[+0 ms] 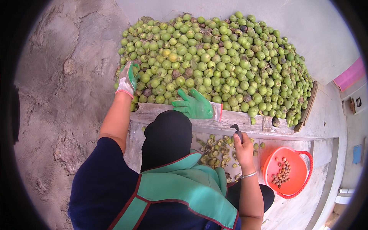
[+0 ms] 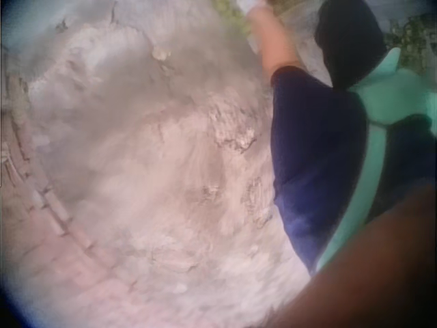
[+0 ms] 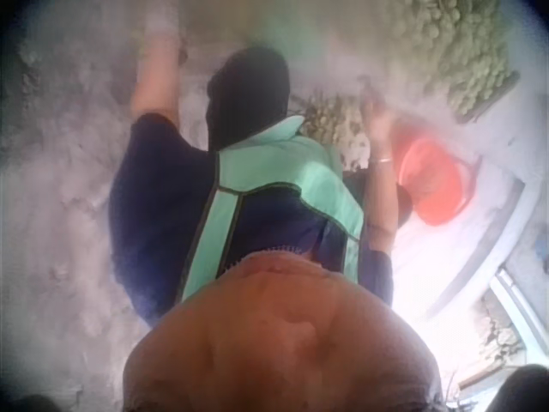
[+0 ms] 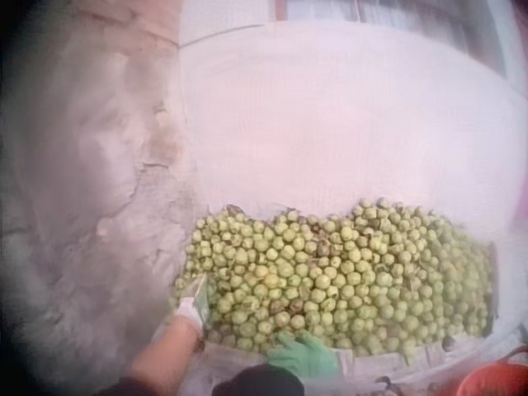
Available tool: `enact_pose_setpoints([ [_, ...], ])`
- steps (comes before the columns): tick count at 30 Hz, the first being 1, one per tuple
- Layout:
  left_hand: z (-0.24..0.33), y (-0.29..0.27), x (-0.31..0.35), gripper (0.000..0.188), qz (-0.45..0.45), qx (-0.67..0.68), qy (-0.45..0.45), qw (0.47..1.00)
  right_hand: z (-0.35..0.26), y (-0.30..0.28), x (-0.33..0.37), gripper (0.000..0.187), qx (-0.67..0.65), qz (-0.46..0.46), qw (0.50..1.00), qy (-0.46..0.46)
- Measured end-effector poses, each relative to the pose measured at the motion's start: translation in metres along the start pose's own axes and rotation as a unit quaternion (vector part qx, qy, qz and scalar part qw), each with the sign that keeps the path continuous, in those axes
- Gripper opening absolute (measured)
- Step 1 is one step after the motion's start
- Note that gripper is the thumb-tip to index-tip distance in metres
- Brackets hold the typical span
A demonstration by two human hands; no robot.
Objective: The person peels the green husks from fruits using a small knife and places the inner seeds into a red bucket.
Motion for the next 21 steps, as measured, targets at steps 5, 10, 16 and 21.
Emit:
enact_pose_setpoints([
  [5, 0.031, -0.049, -0.060, 0.063, 0.024, 0.007, 0.159, 0.987, -0.025, 0.038, -0.013, 0.024, 0.030, -0.022, 0.999, 0.005],
  [10, 0.017, -0.067, -0.104, 0.067, 0.070, -0.267, 0.249, 0.928, -0.035, 0.076, -0.023, 0.022, 0.038, -0.044, 0.998, 0.001],
  [16, -0.016, -0.065, -0.084, 0.059, 0.055, -0.404, 0.217, 0.887, -0.052, 0.085, -0.028, 0.021, 0.040, -0.057, 0.997, 0.021],
  [21, 0.036, 0.005, -0.084, 0.049, -0.015, -0.460, 0.334, 0.823, -0.058, 0.096, -0.036, 0.020, 0.066, -0.056, 0.996, 0.013],
])
Point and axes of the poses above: each hand's wrist, its own x-axis away from the middle knuckle, its own y-axis out of the palm, z = x × y, the point moved 6 cm from there along -x, towards the middle knuckle, and after that the axes turned 9 degrees about y, right-handed, at the moved point
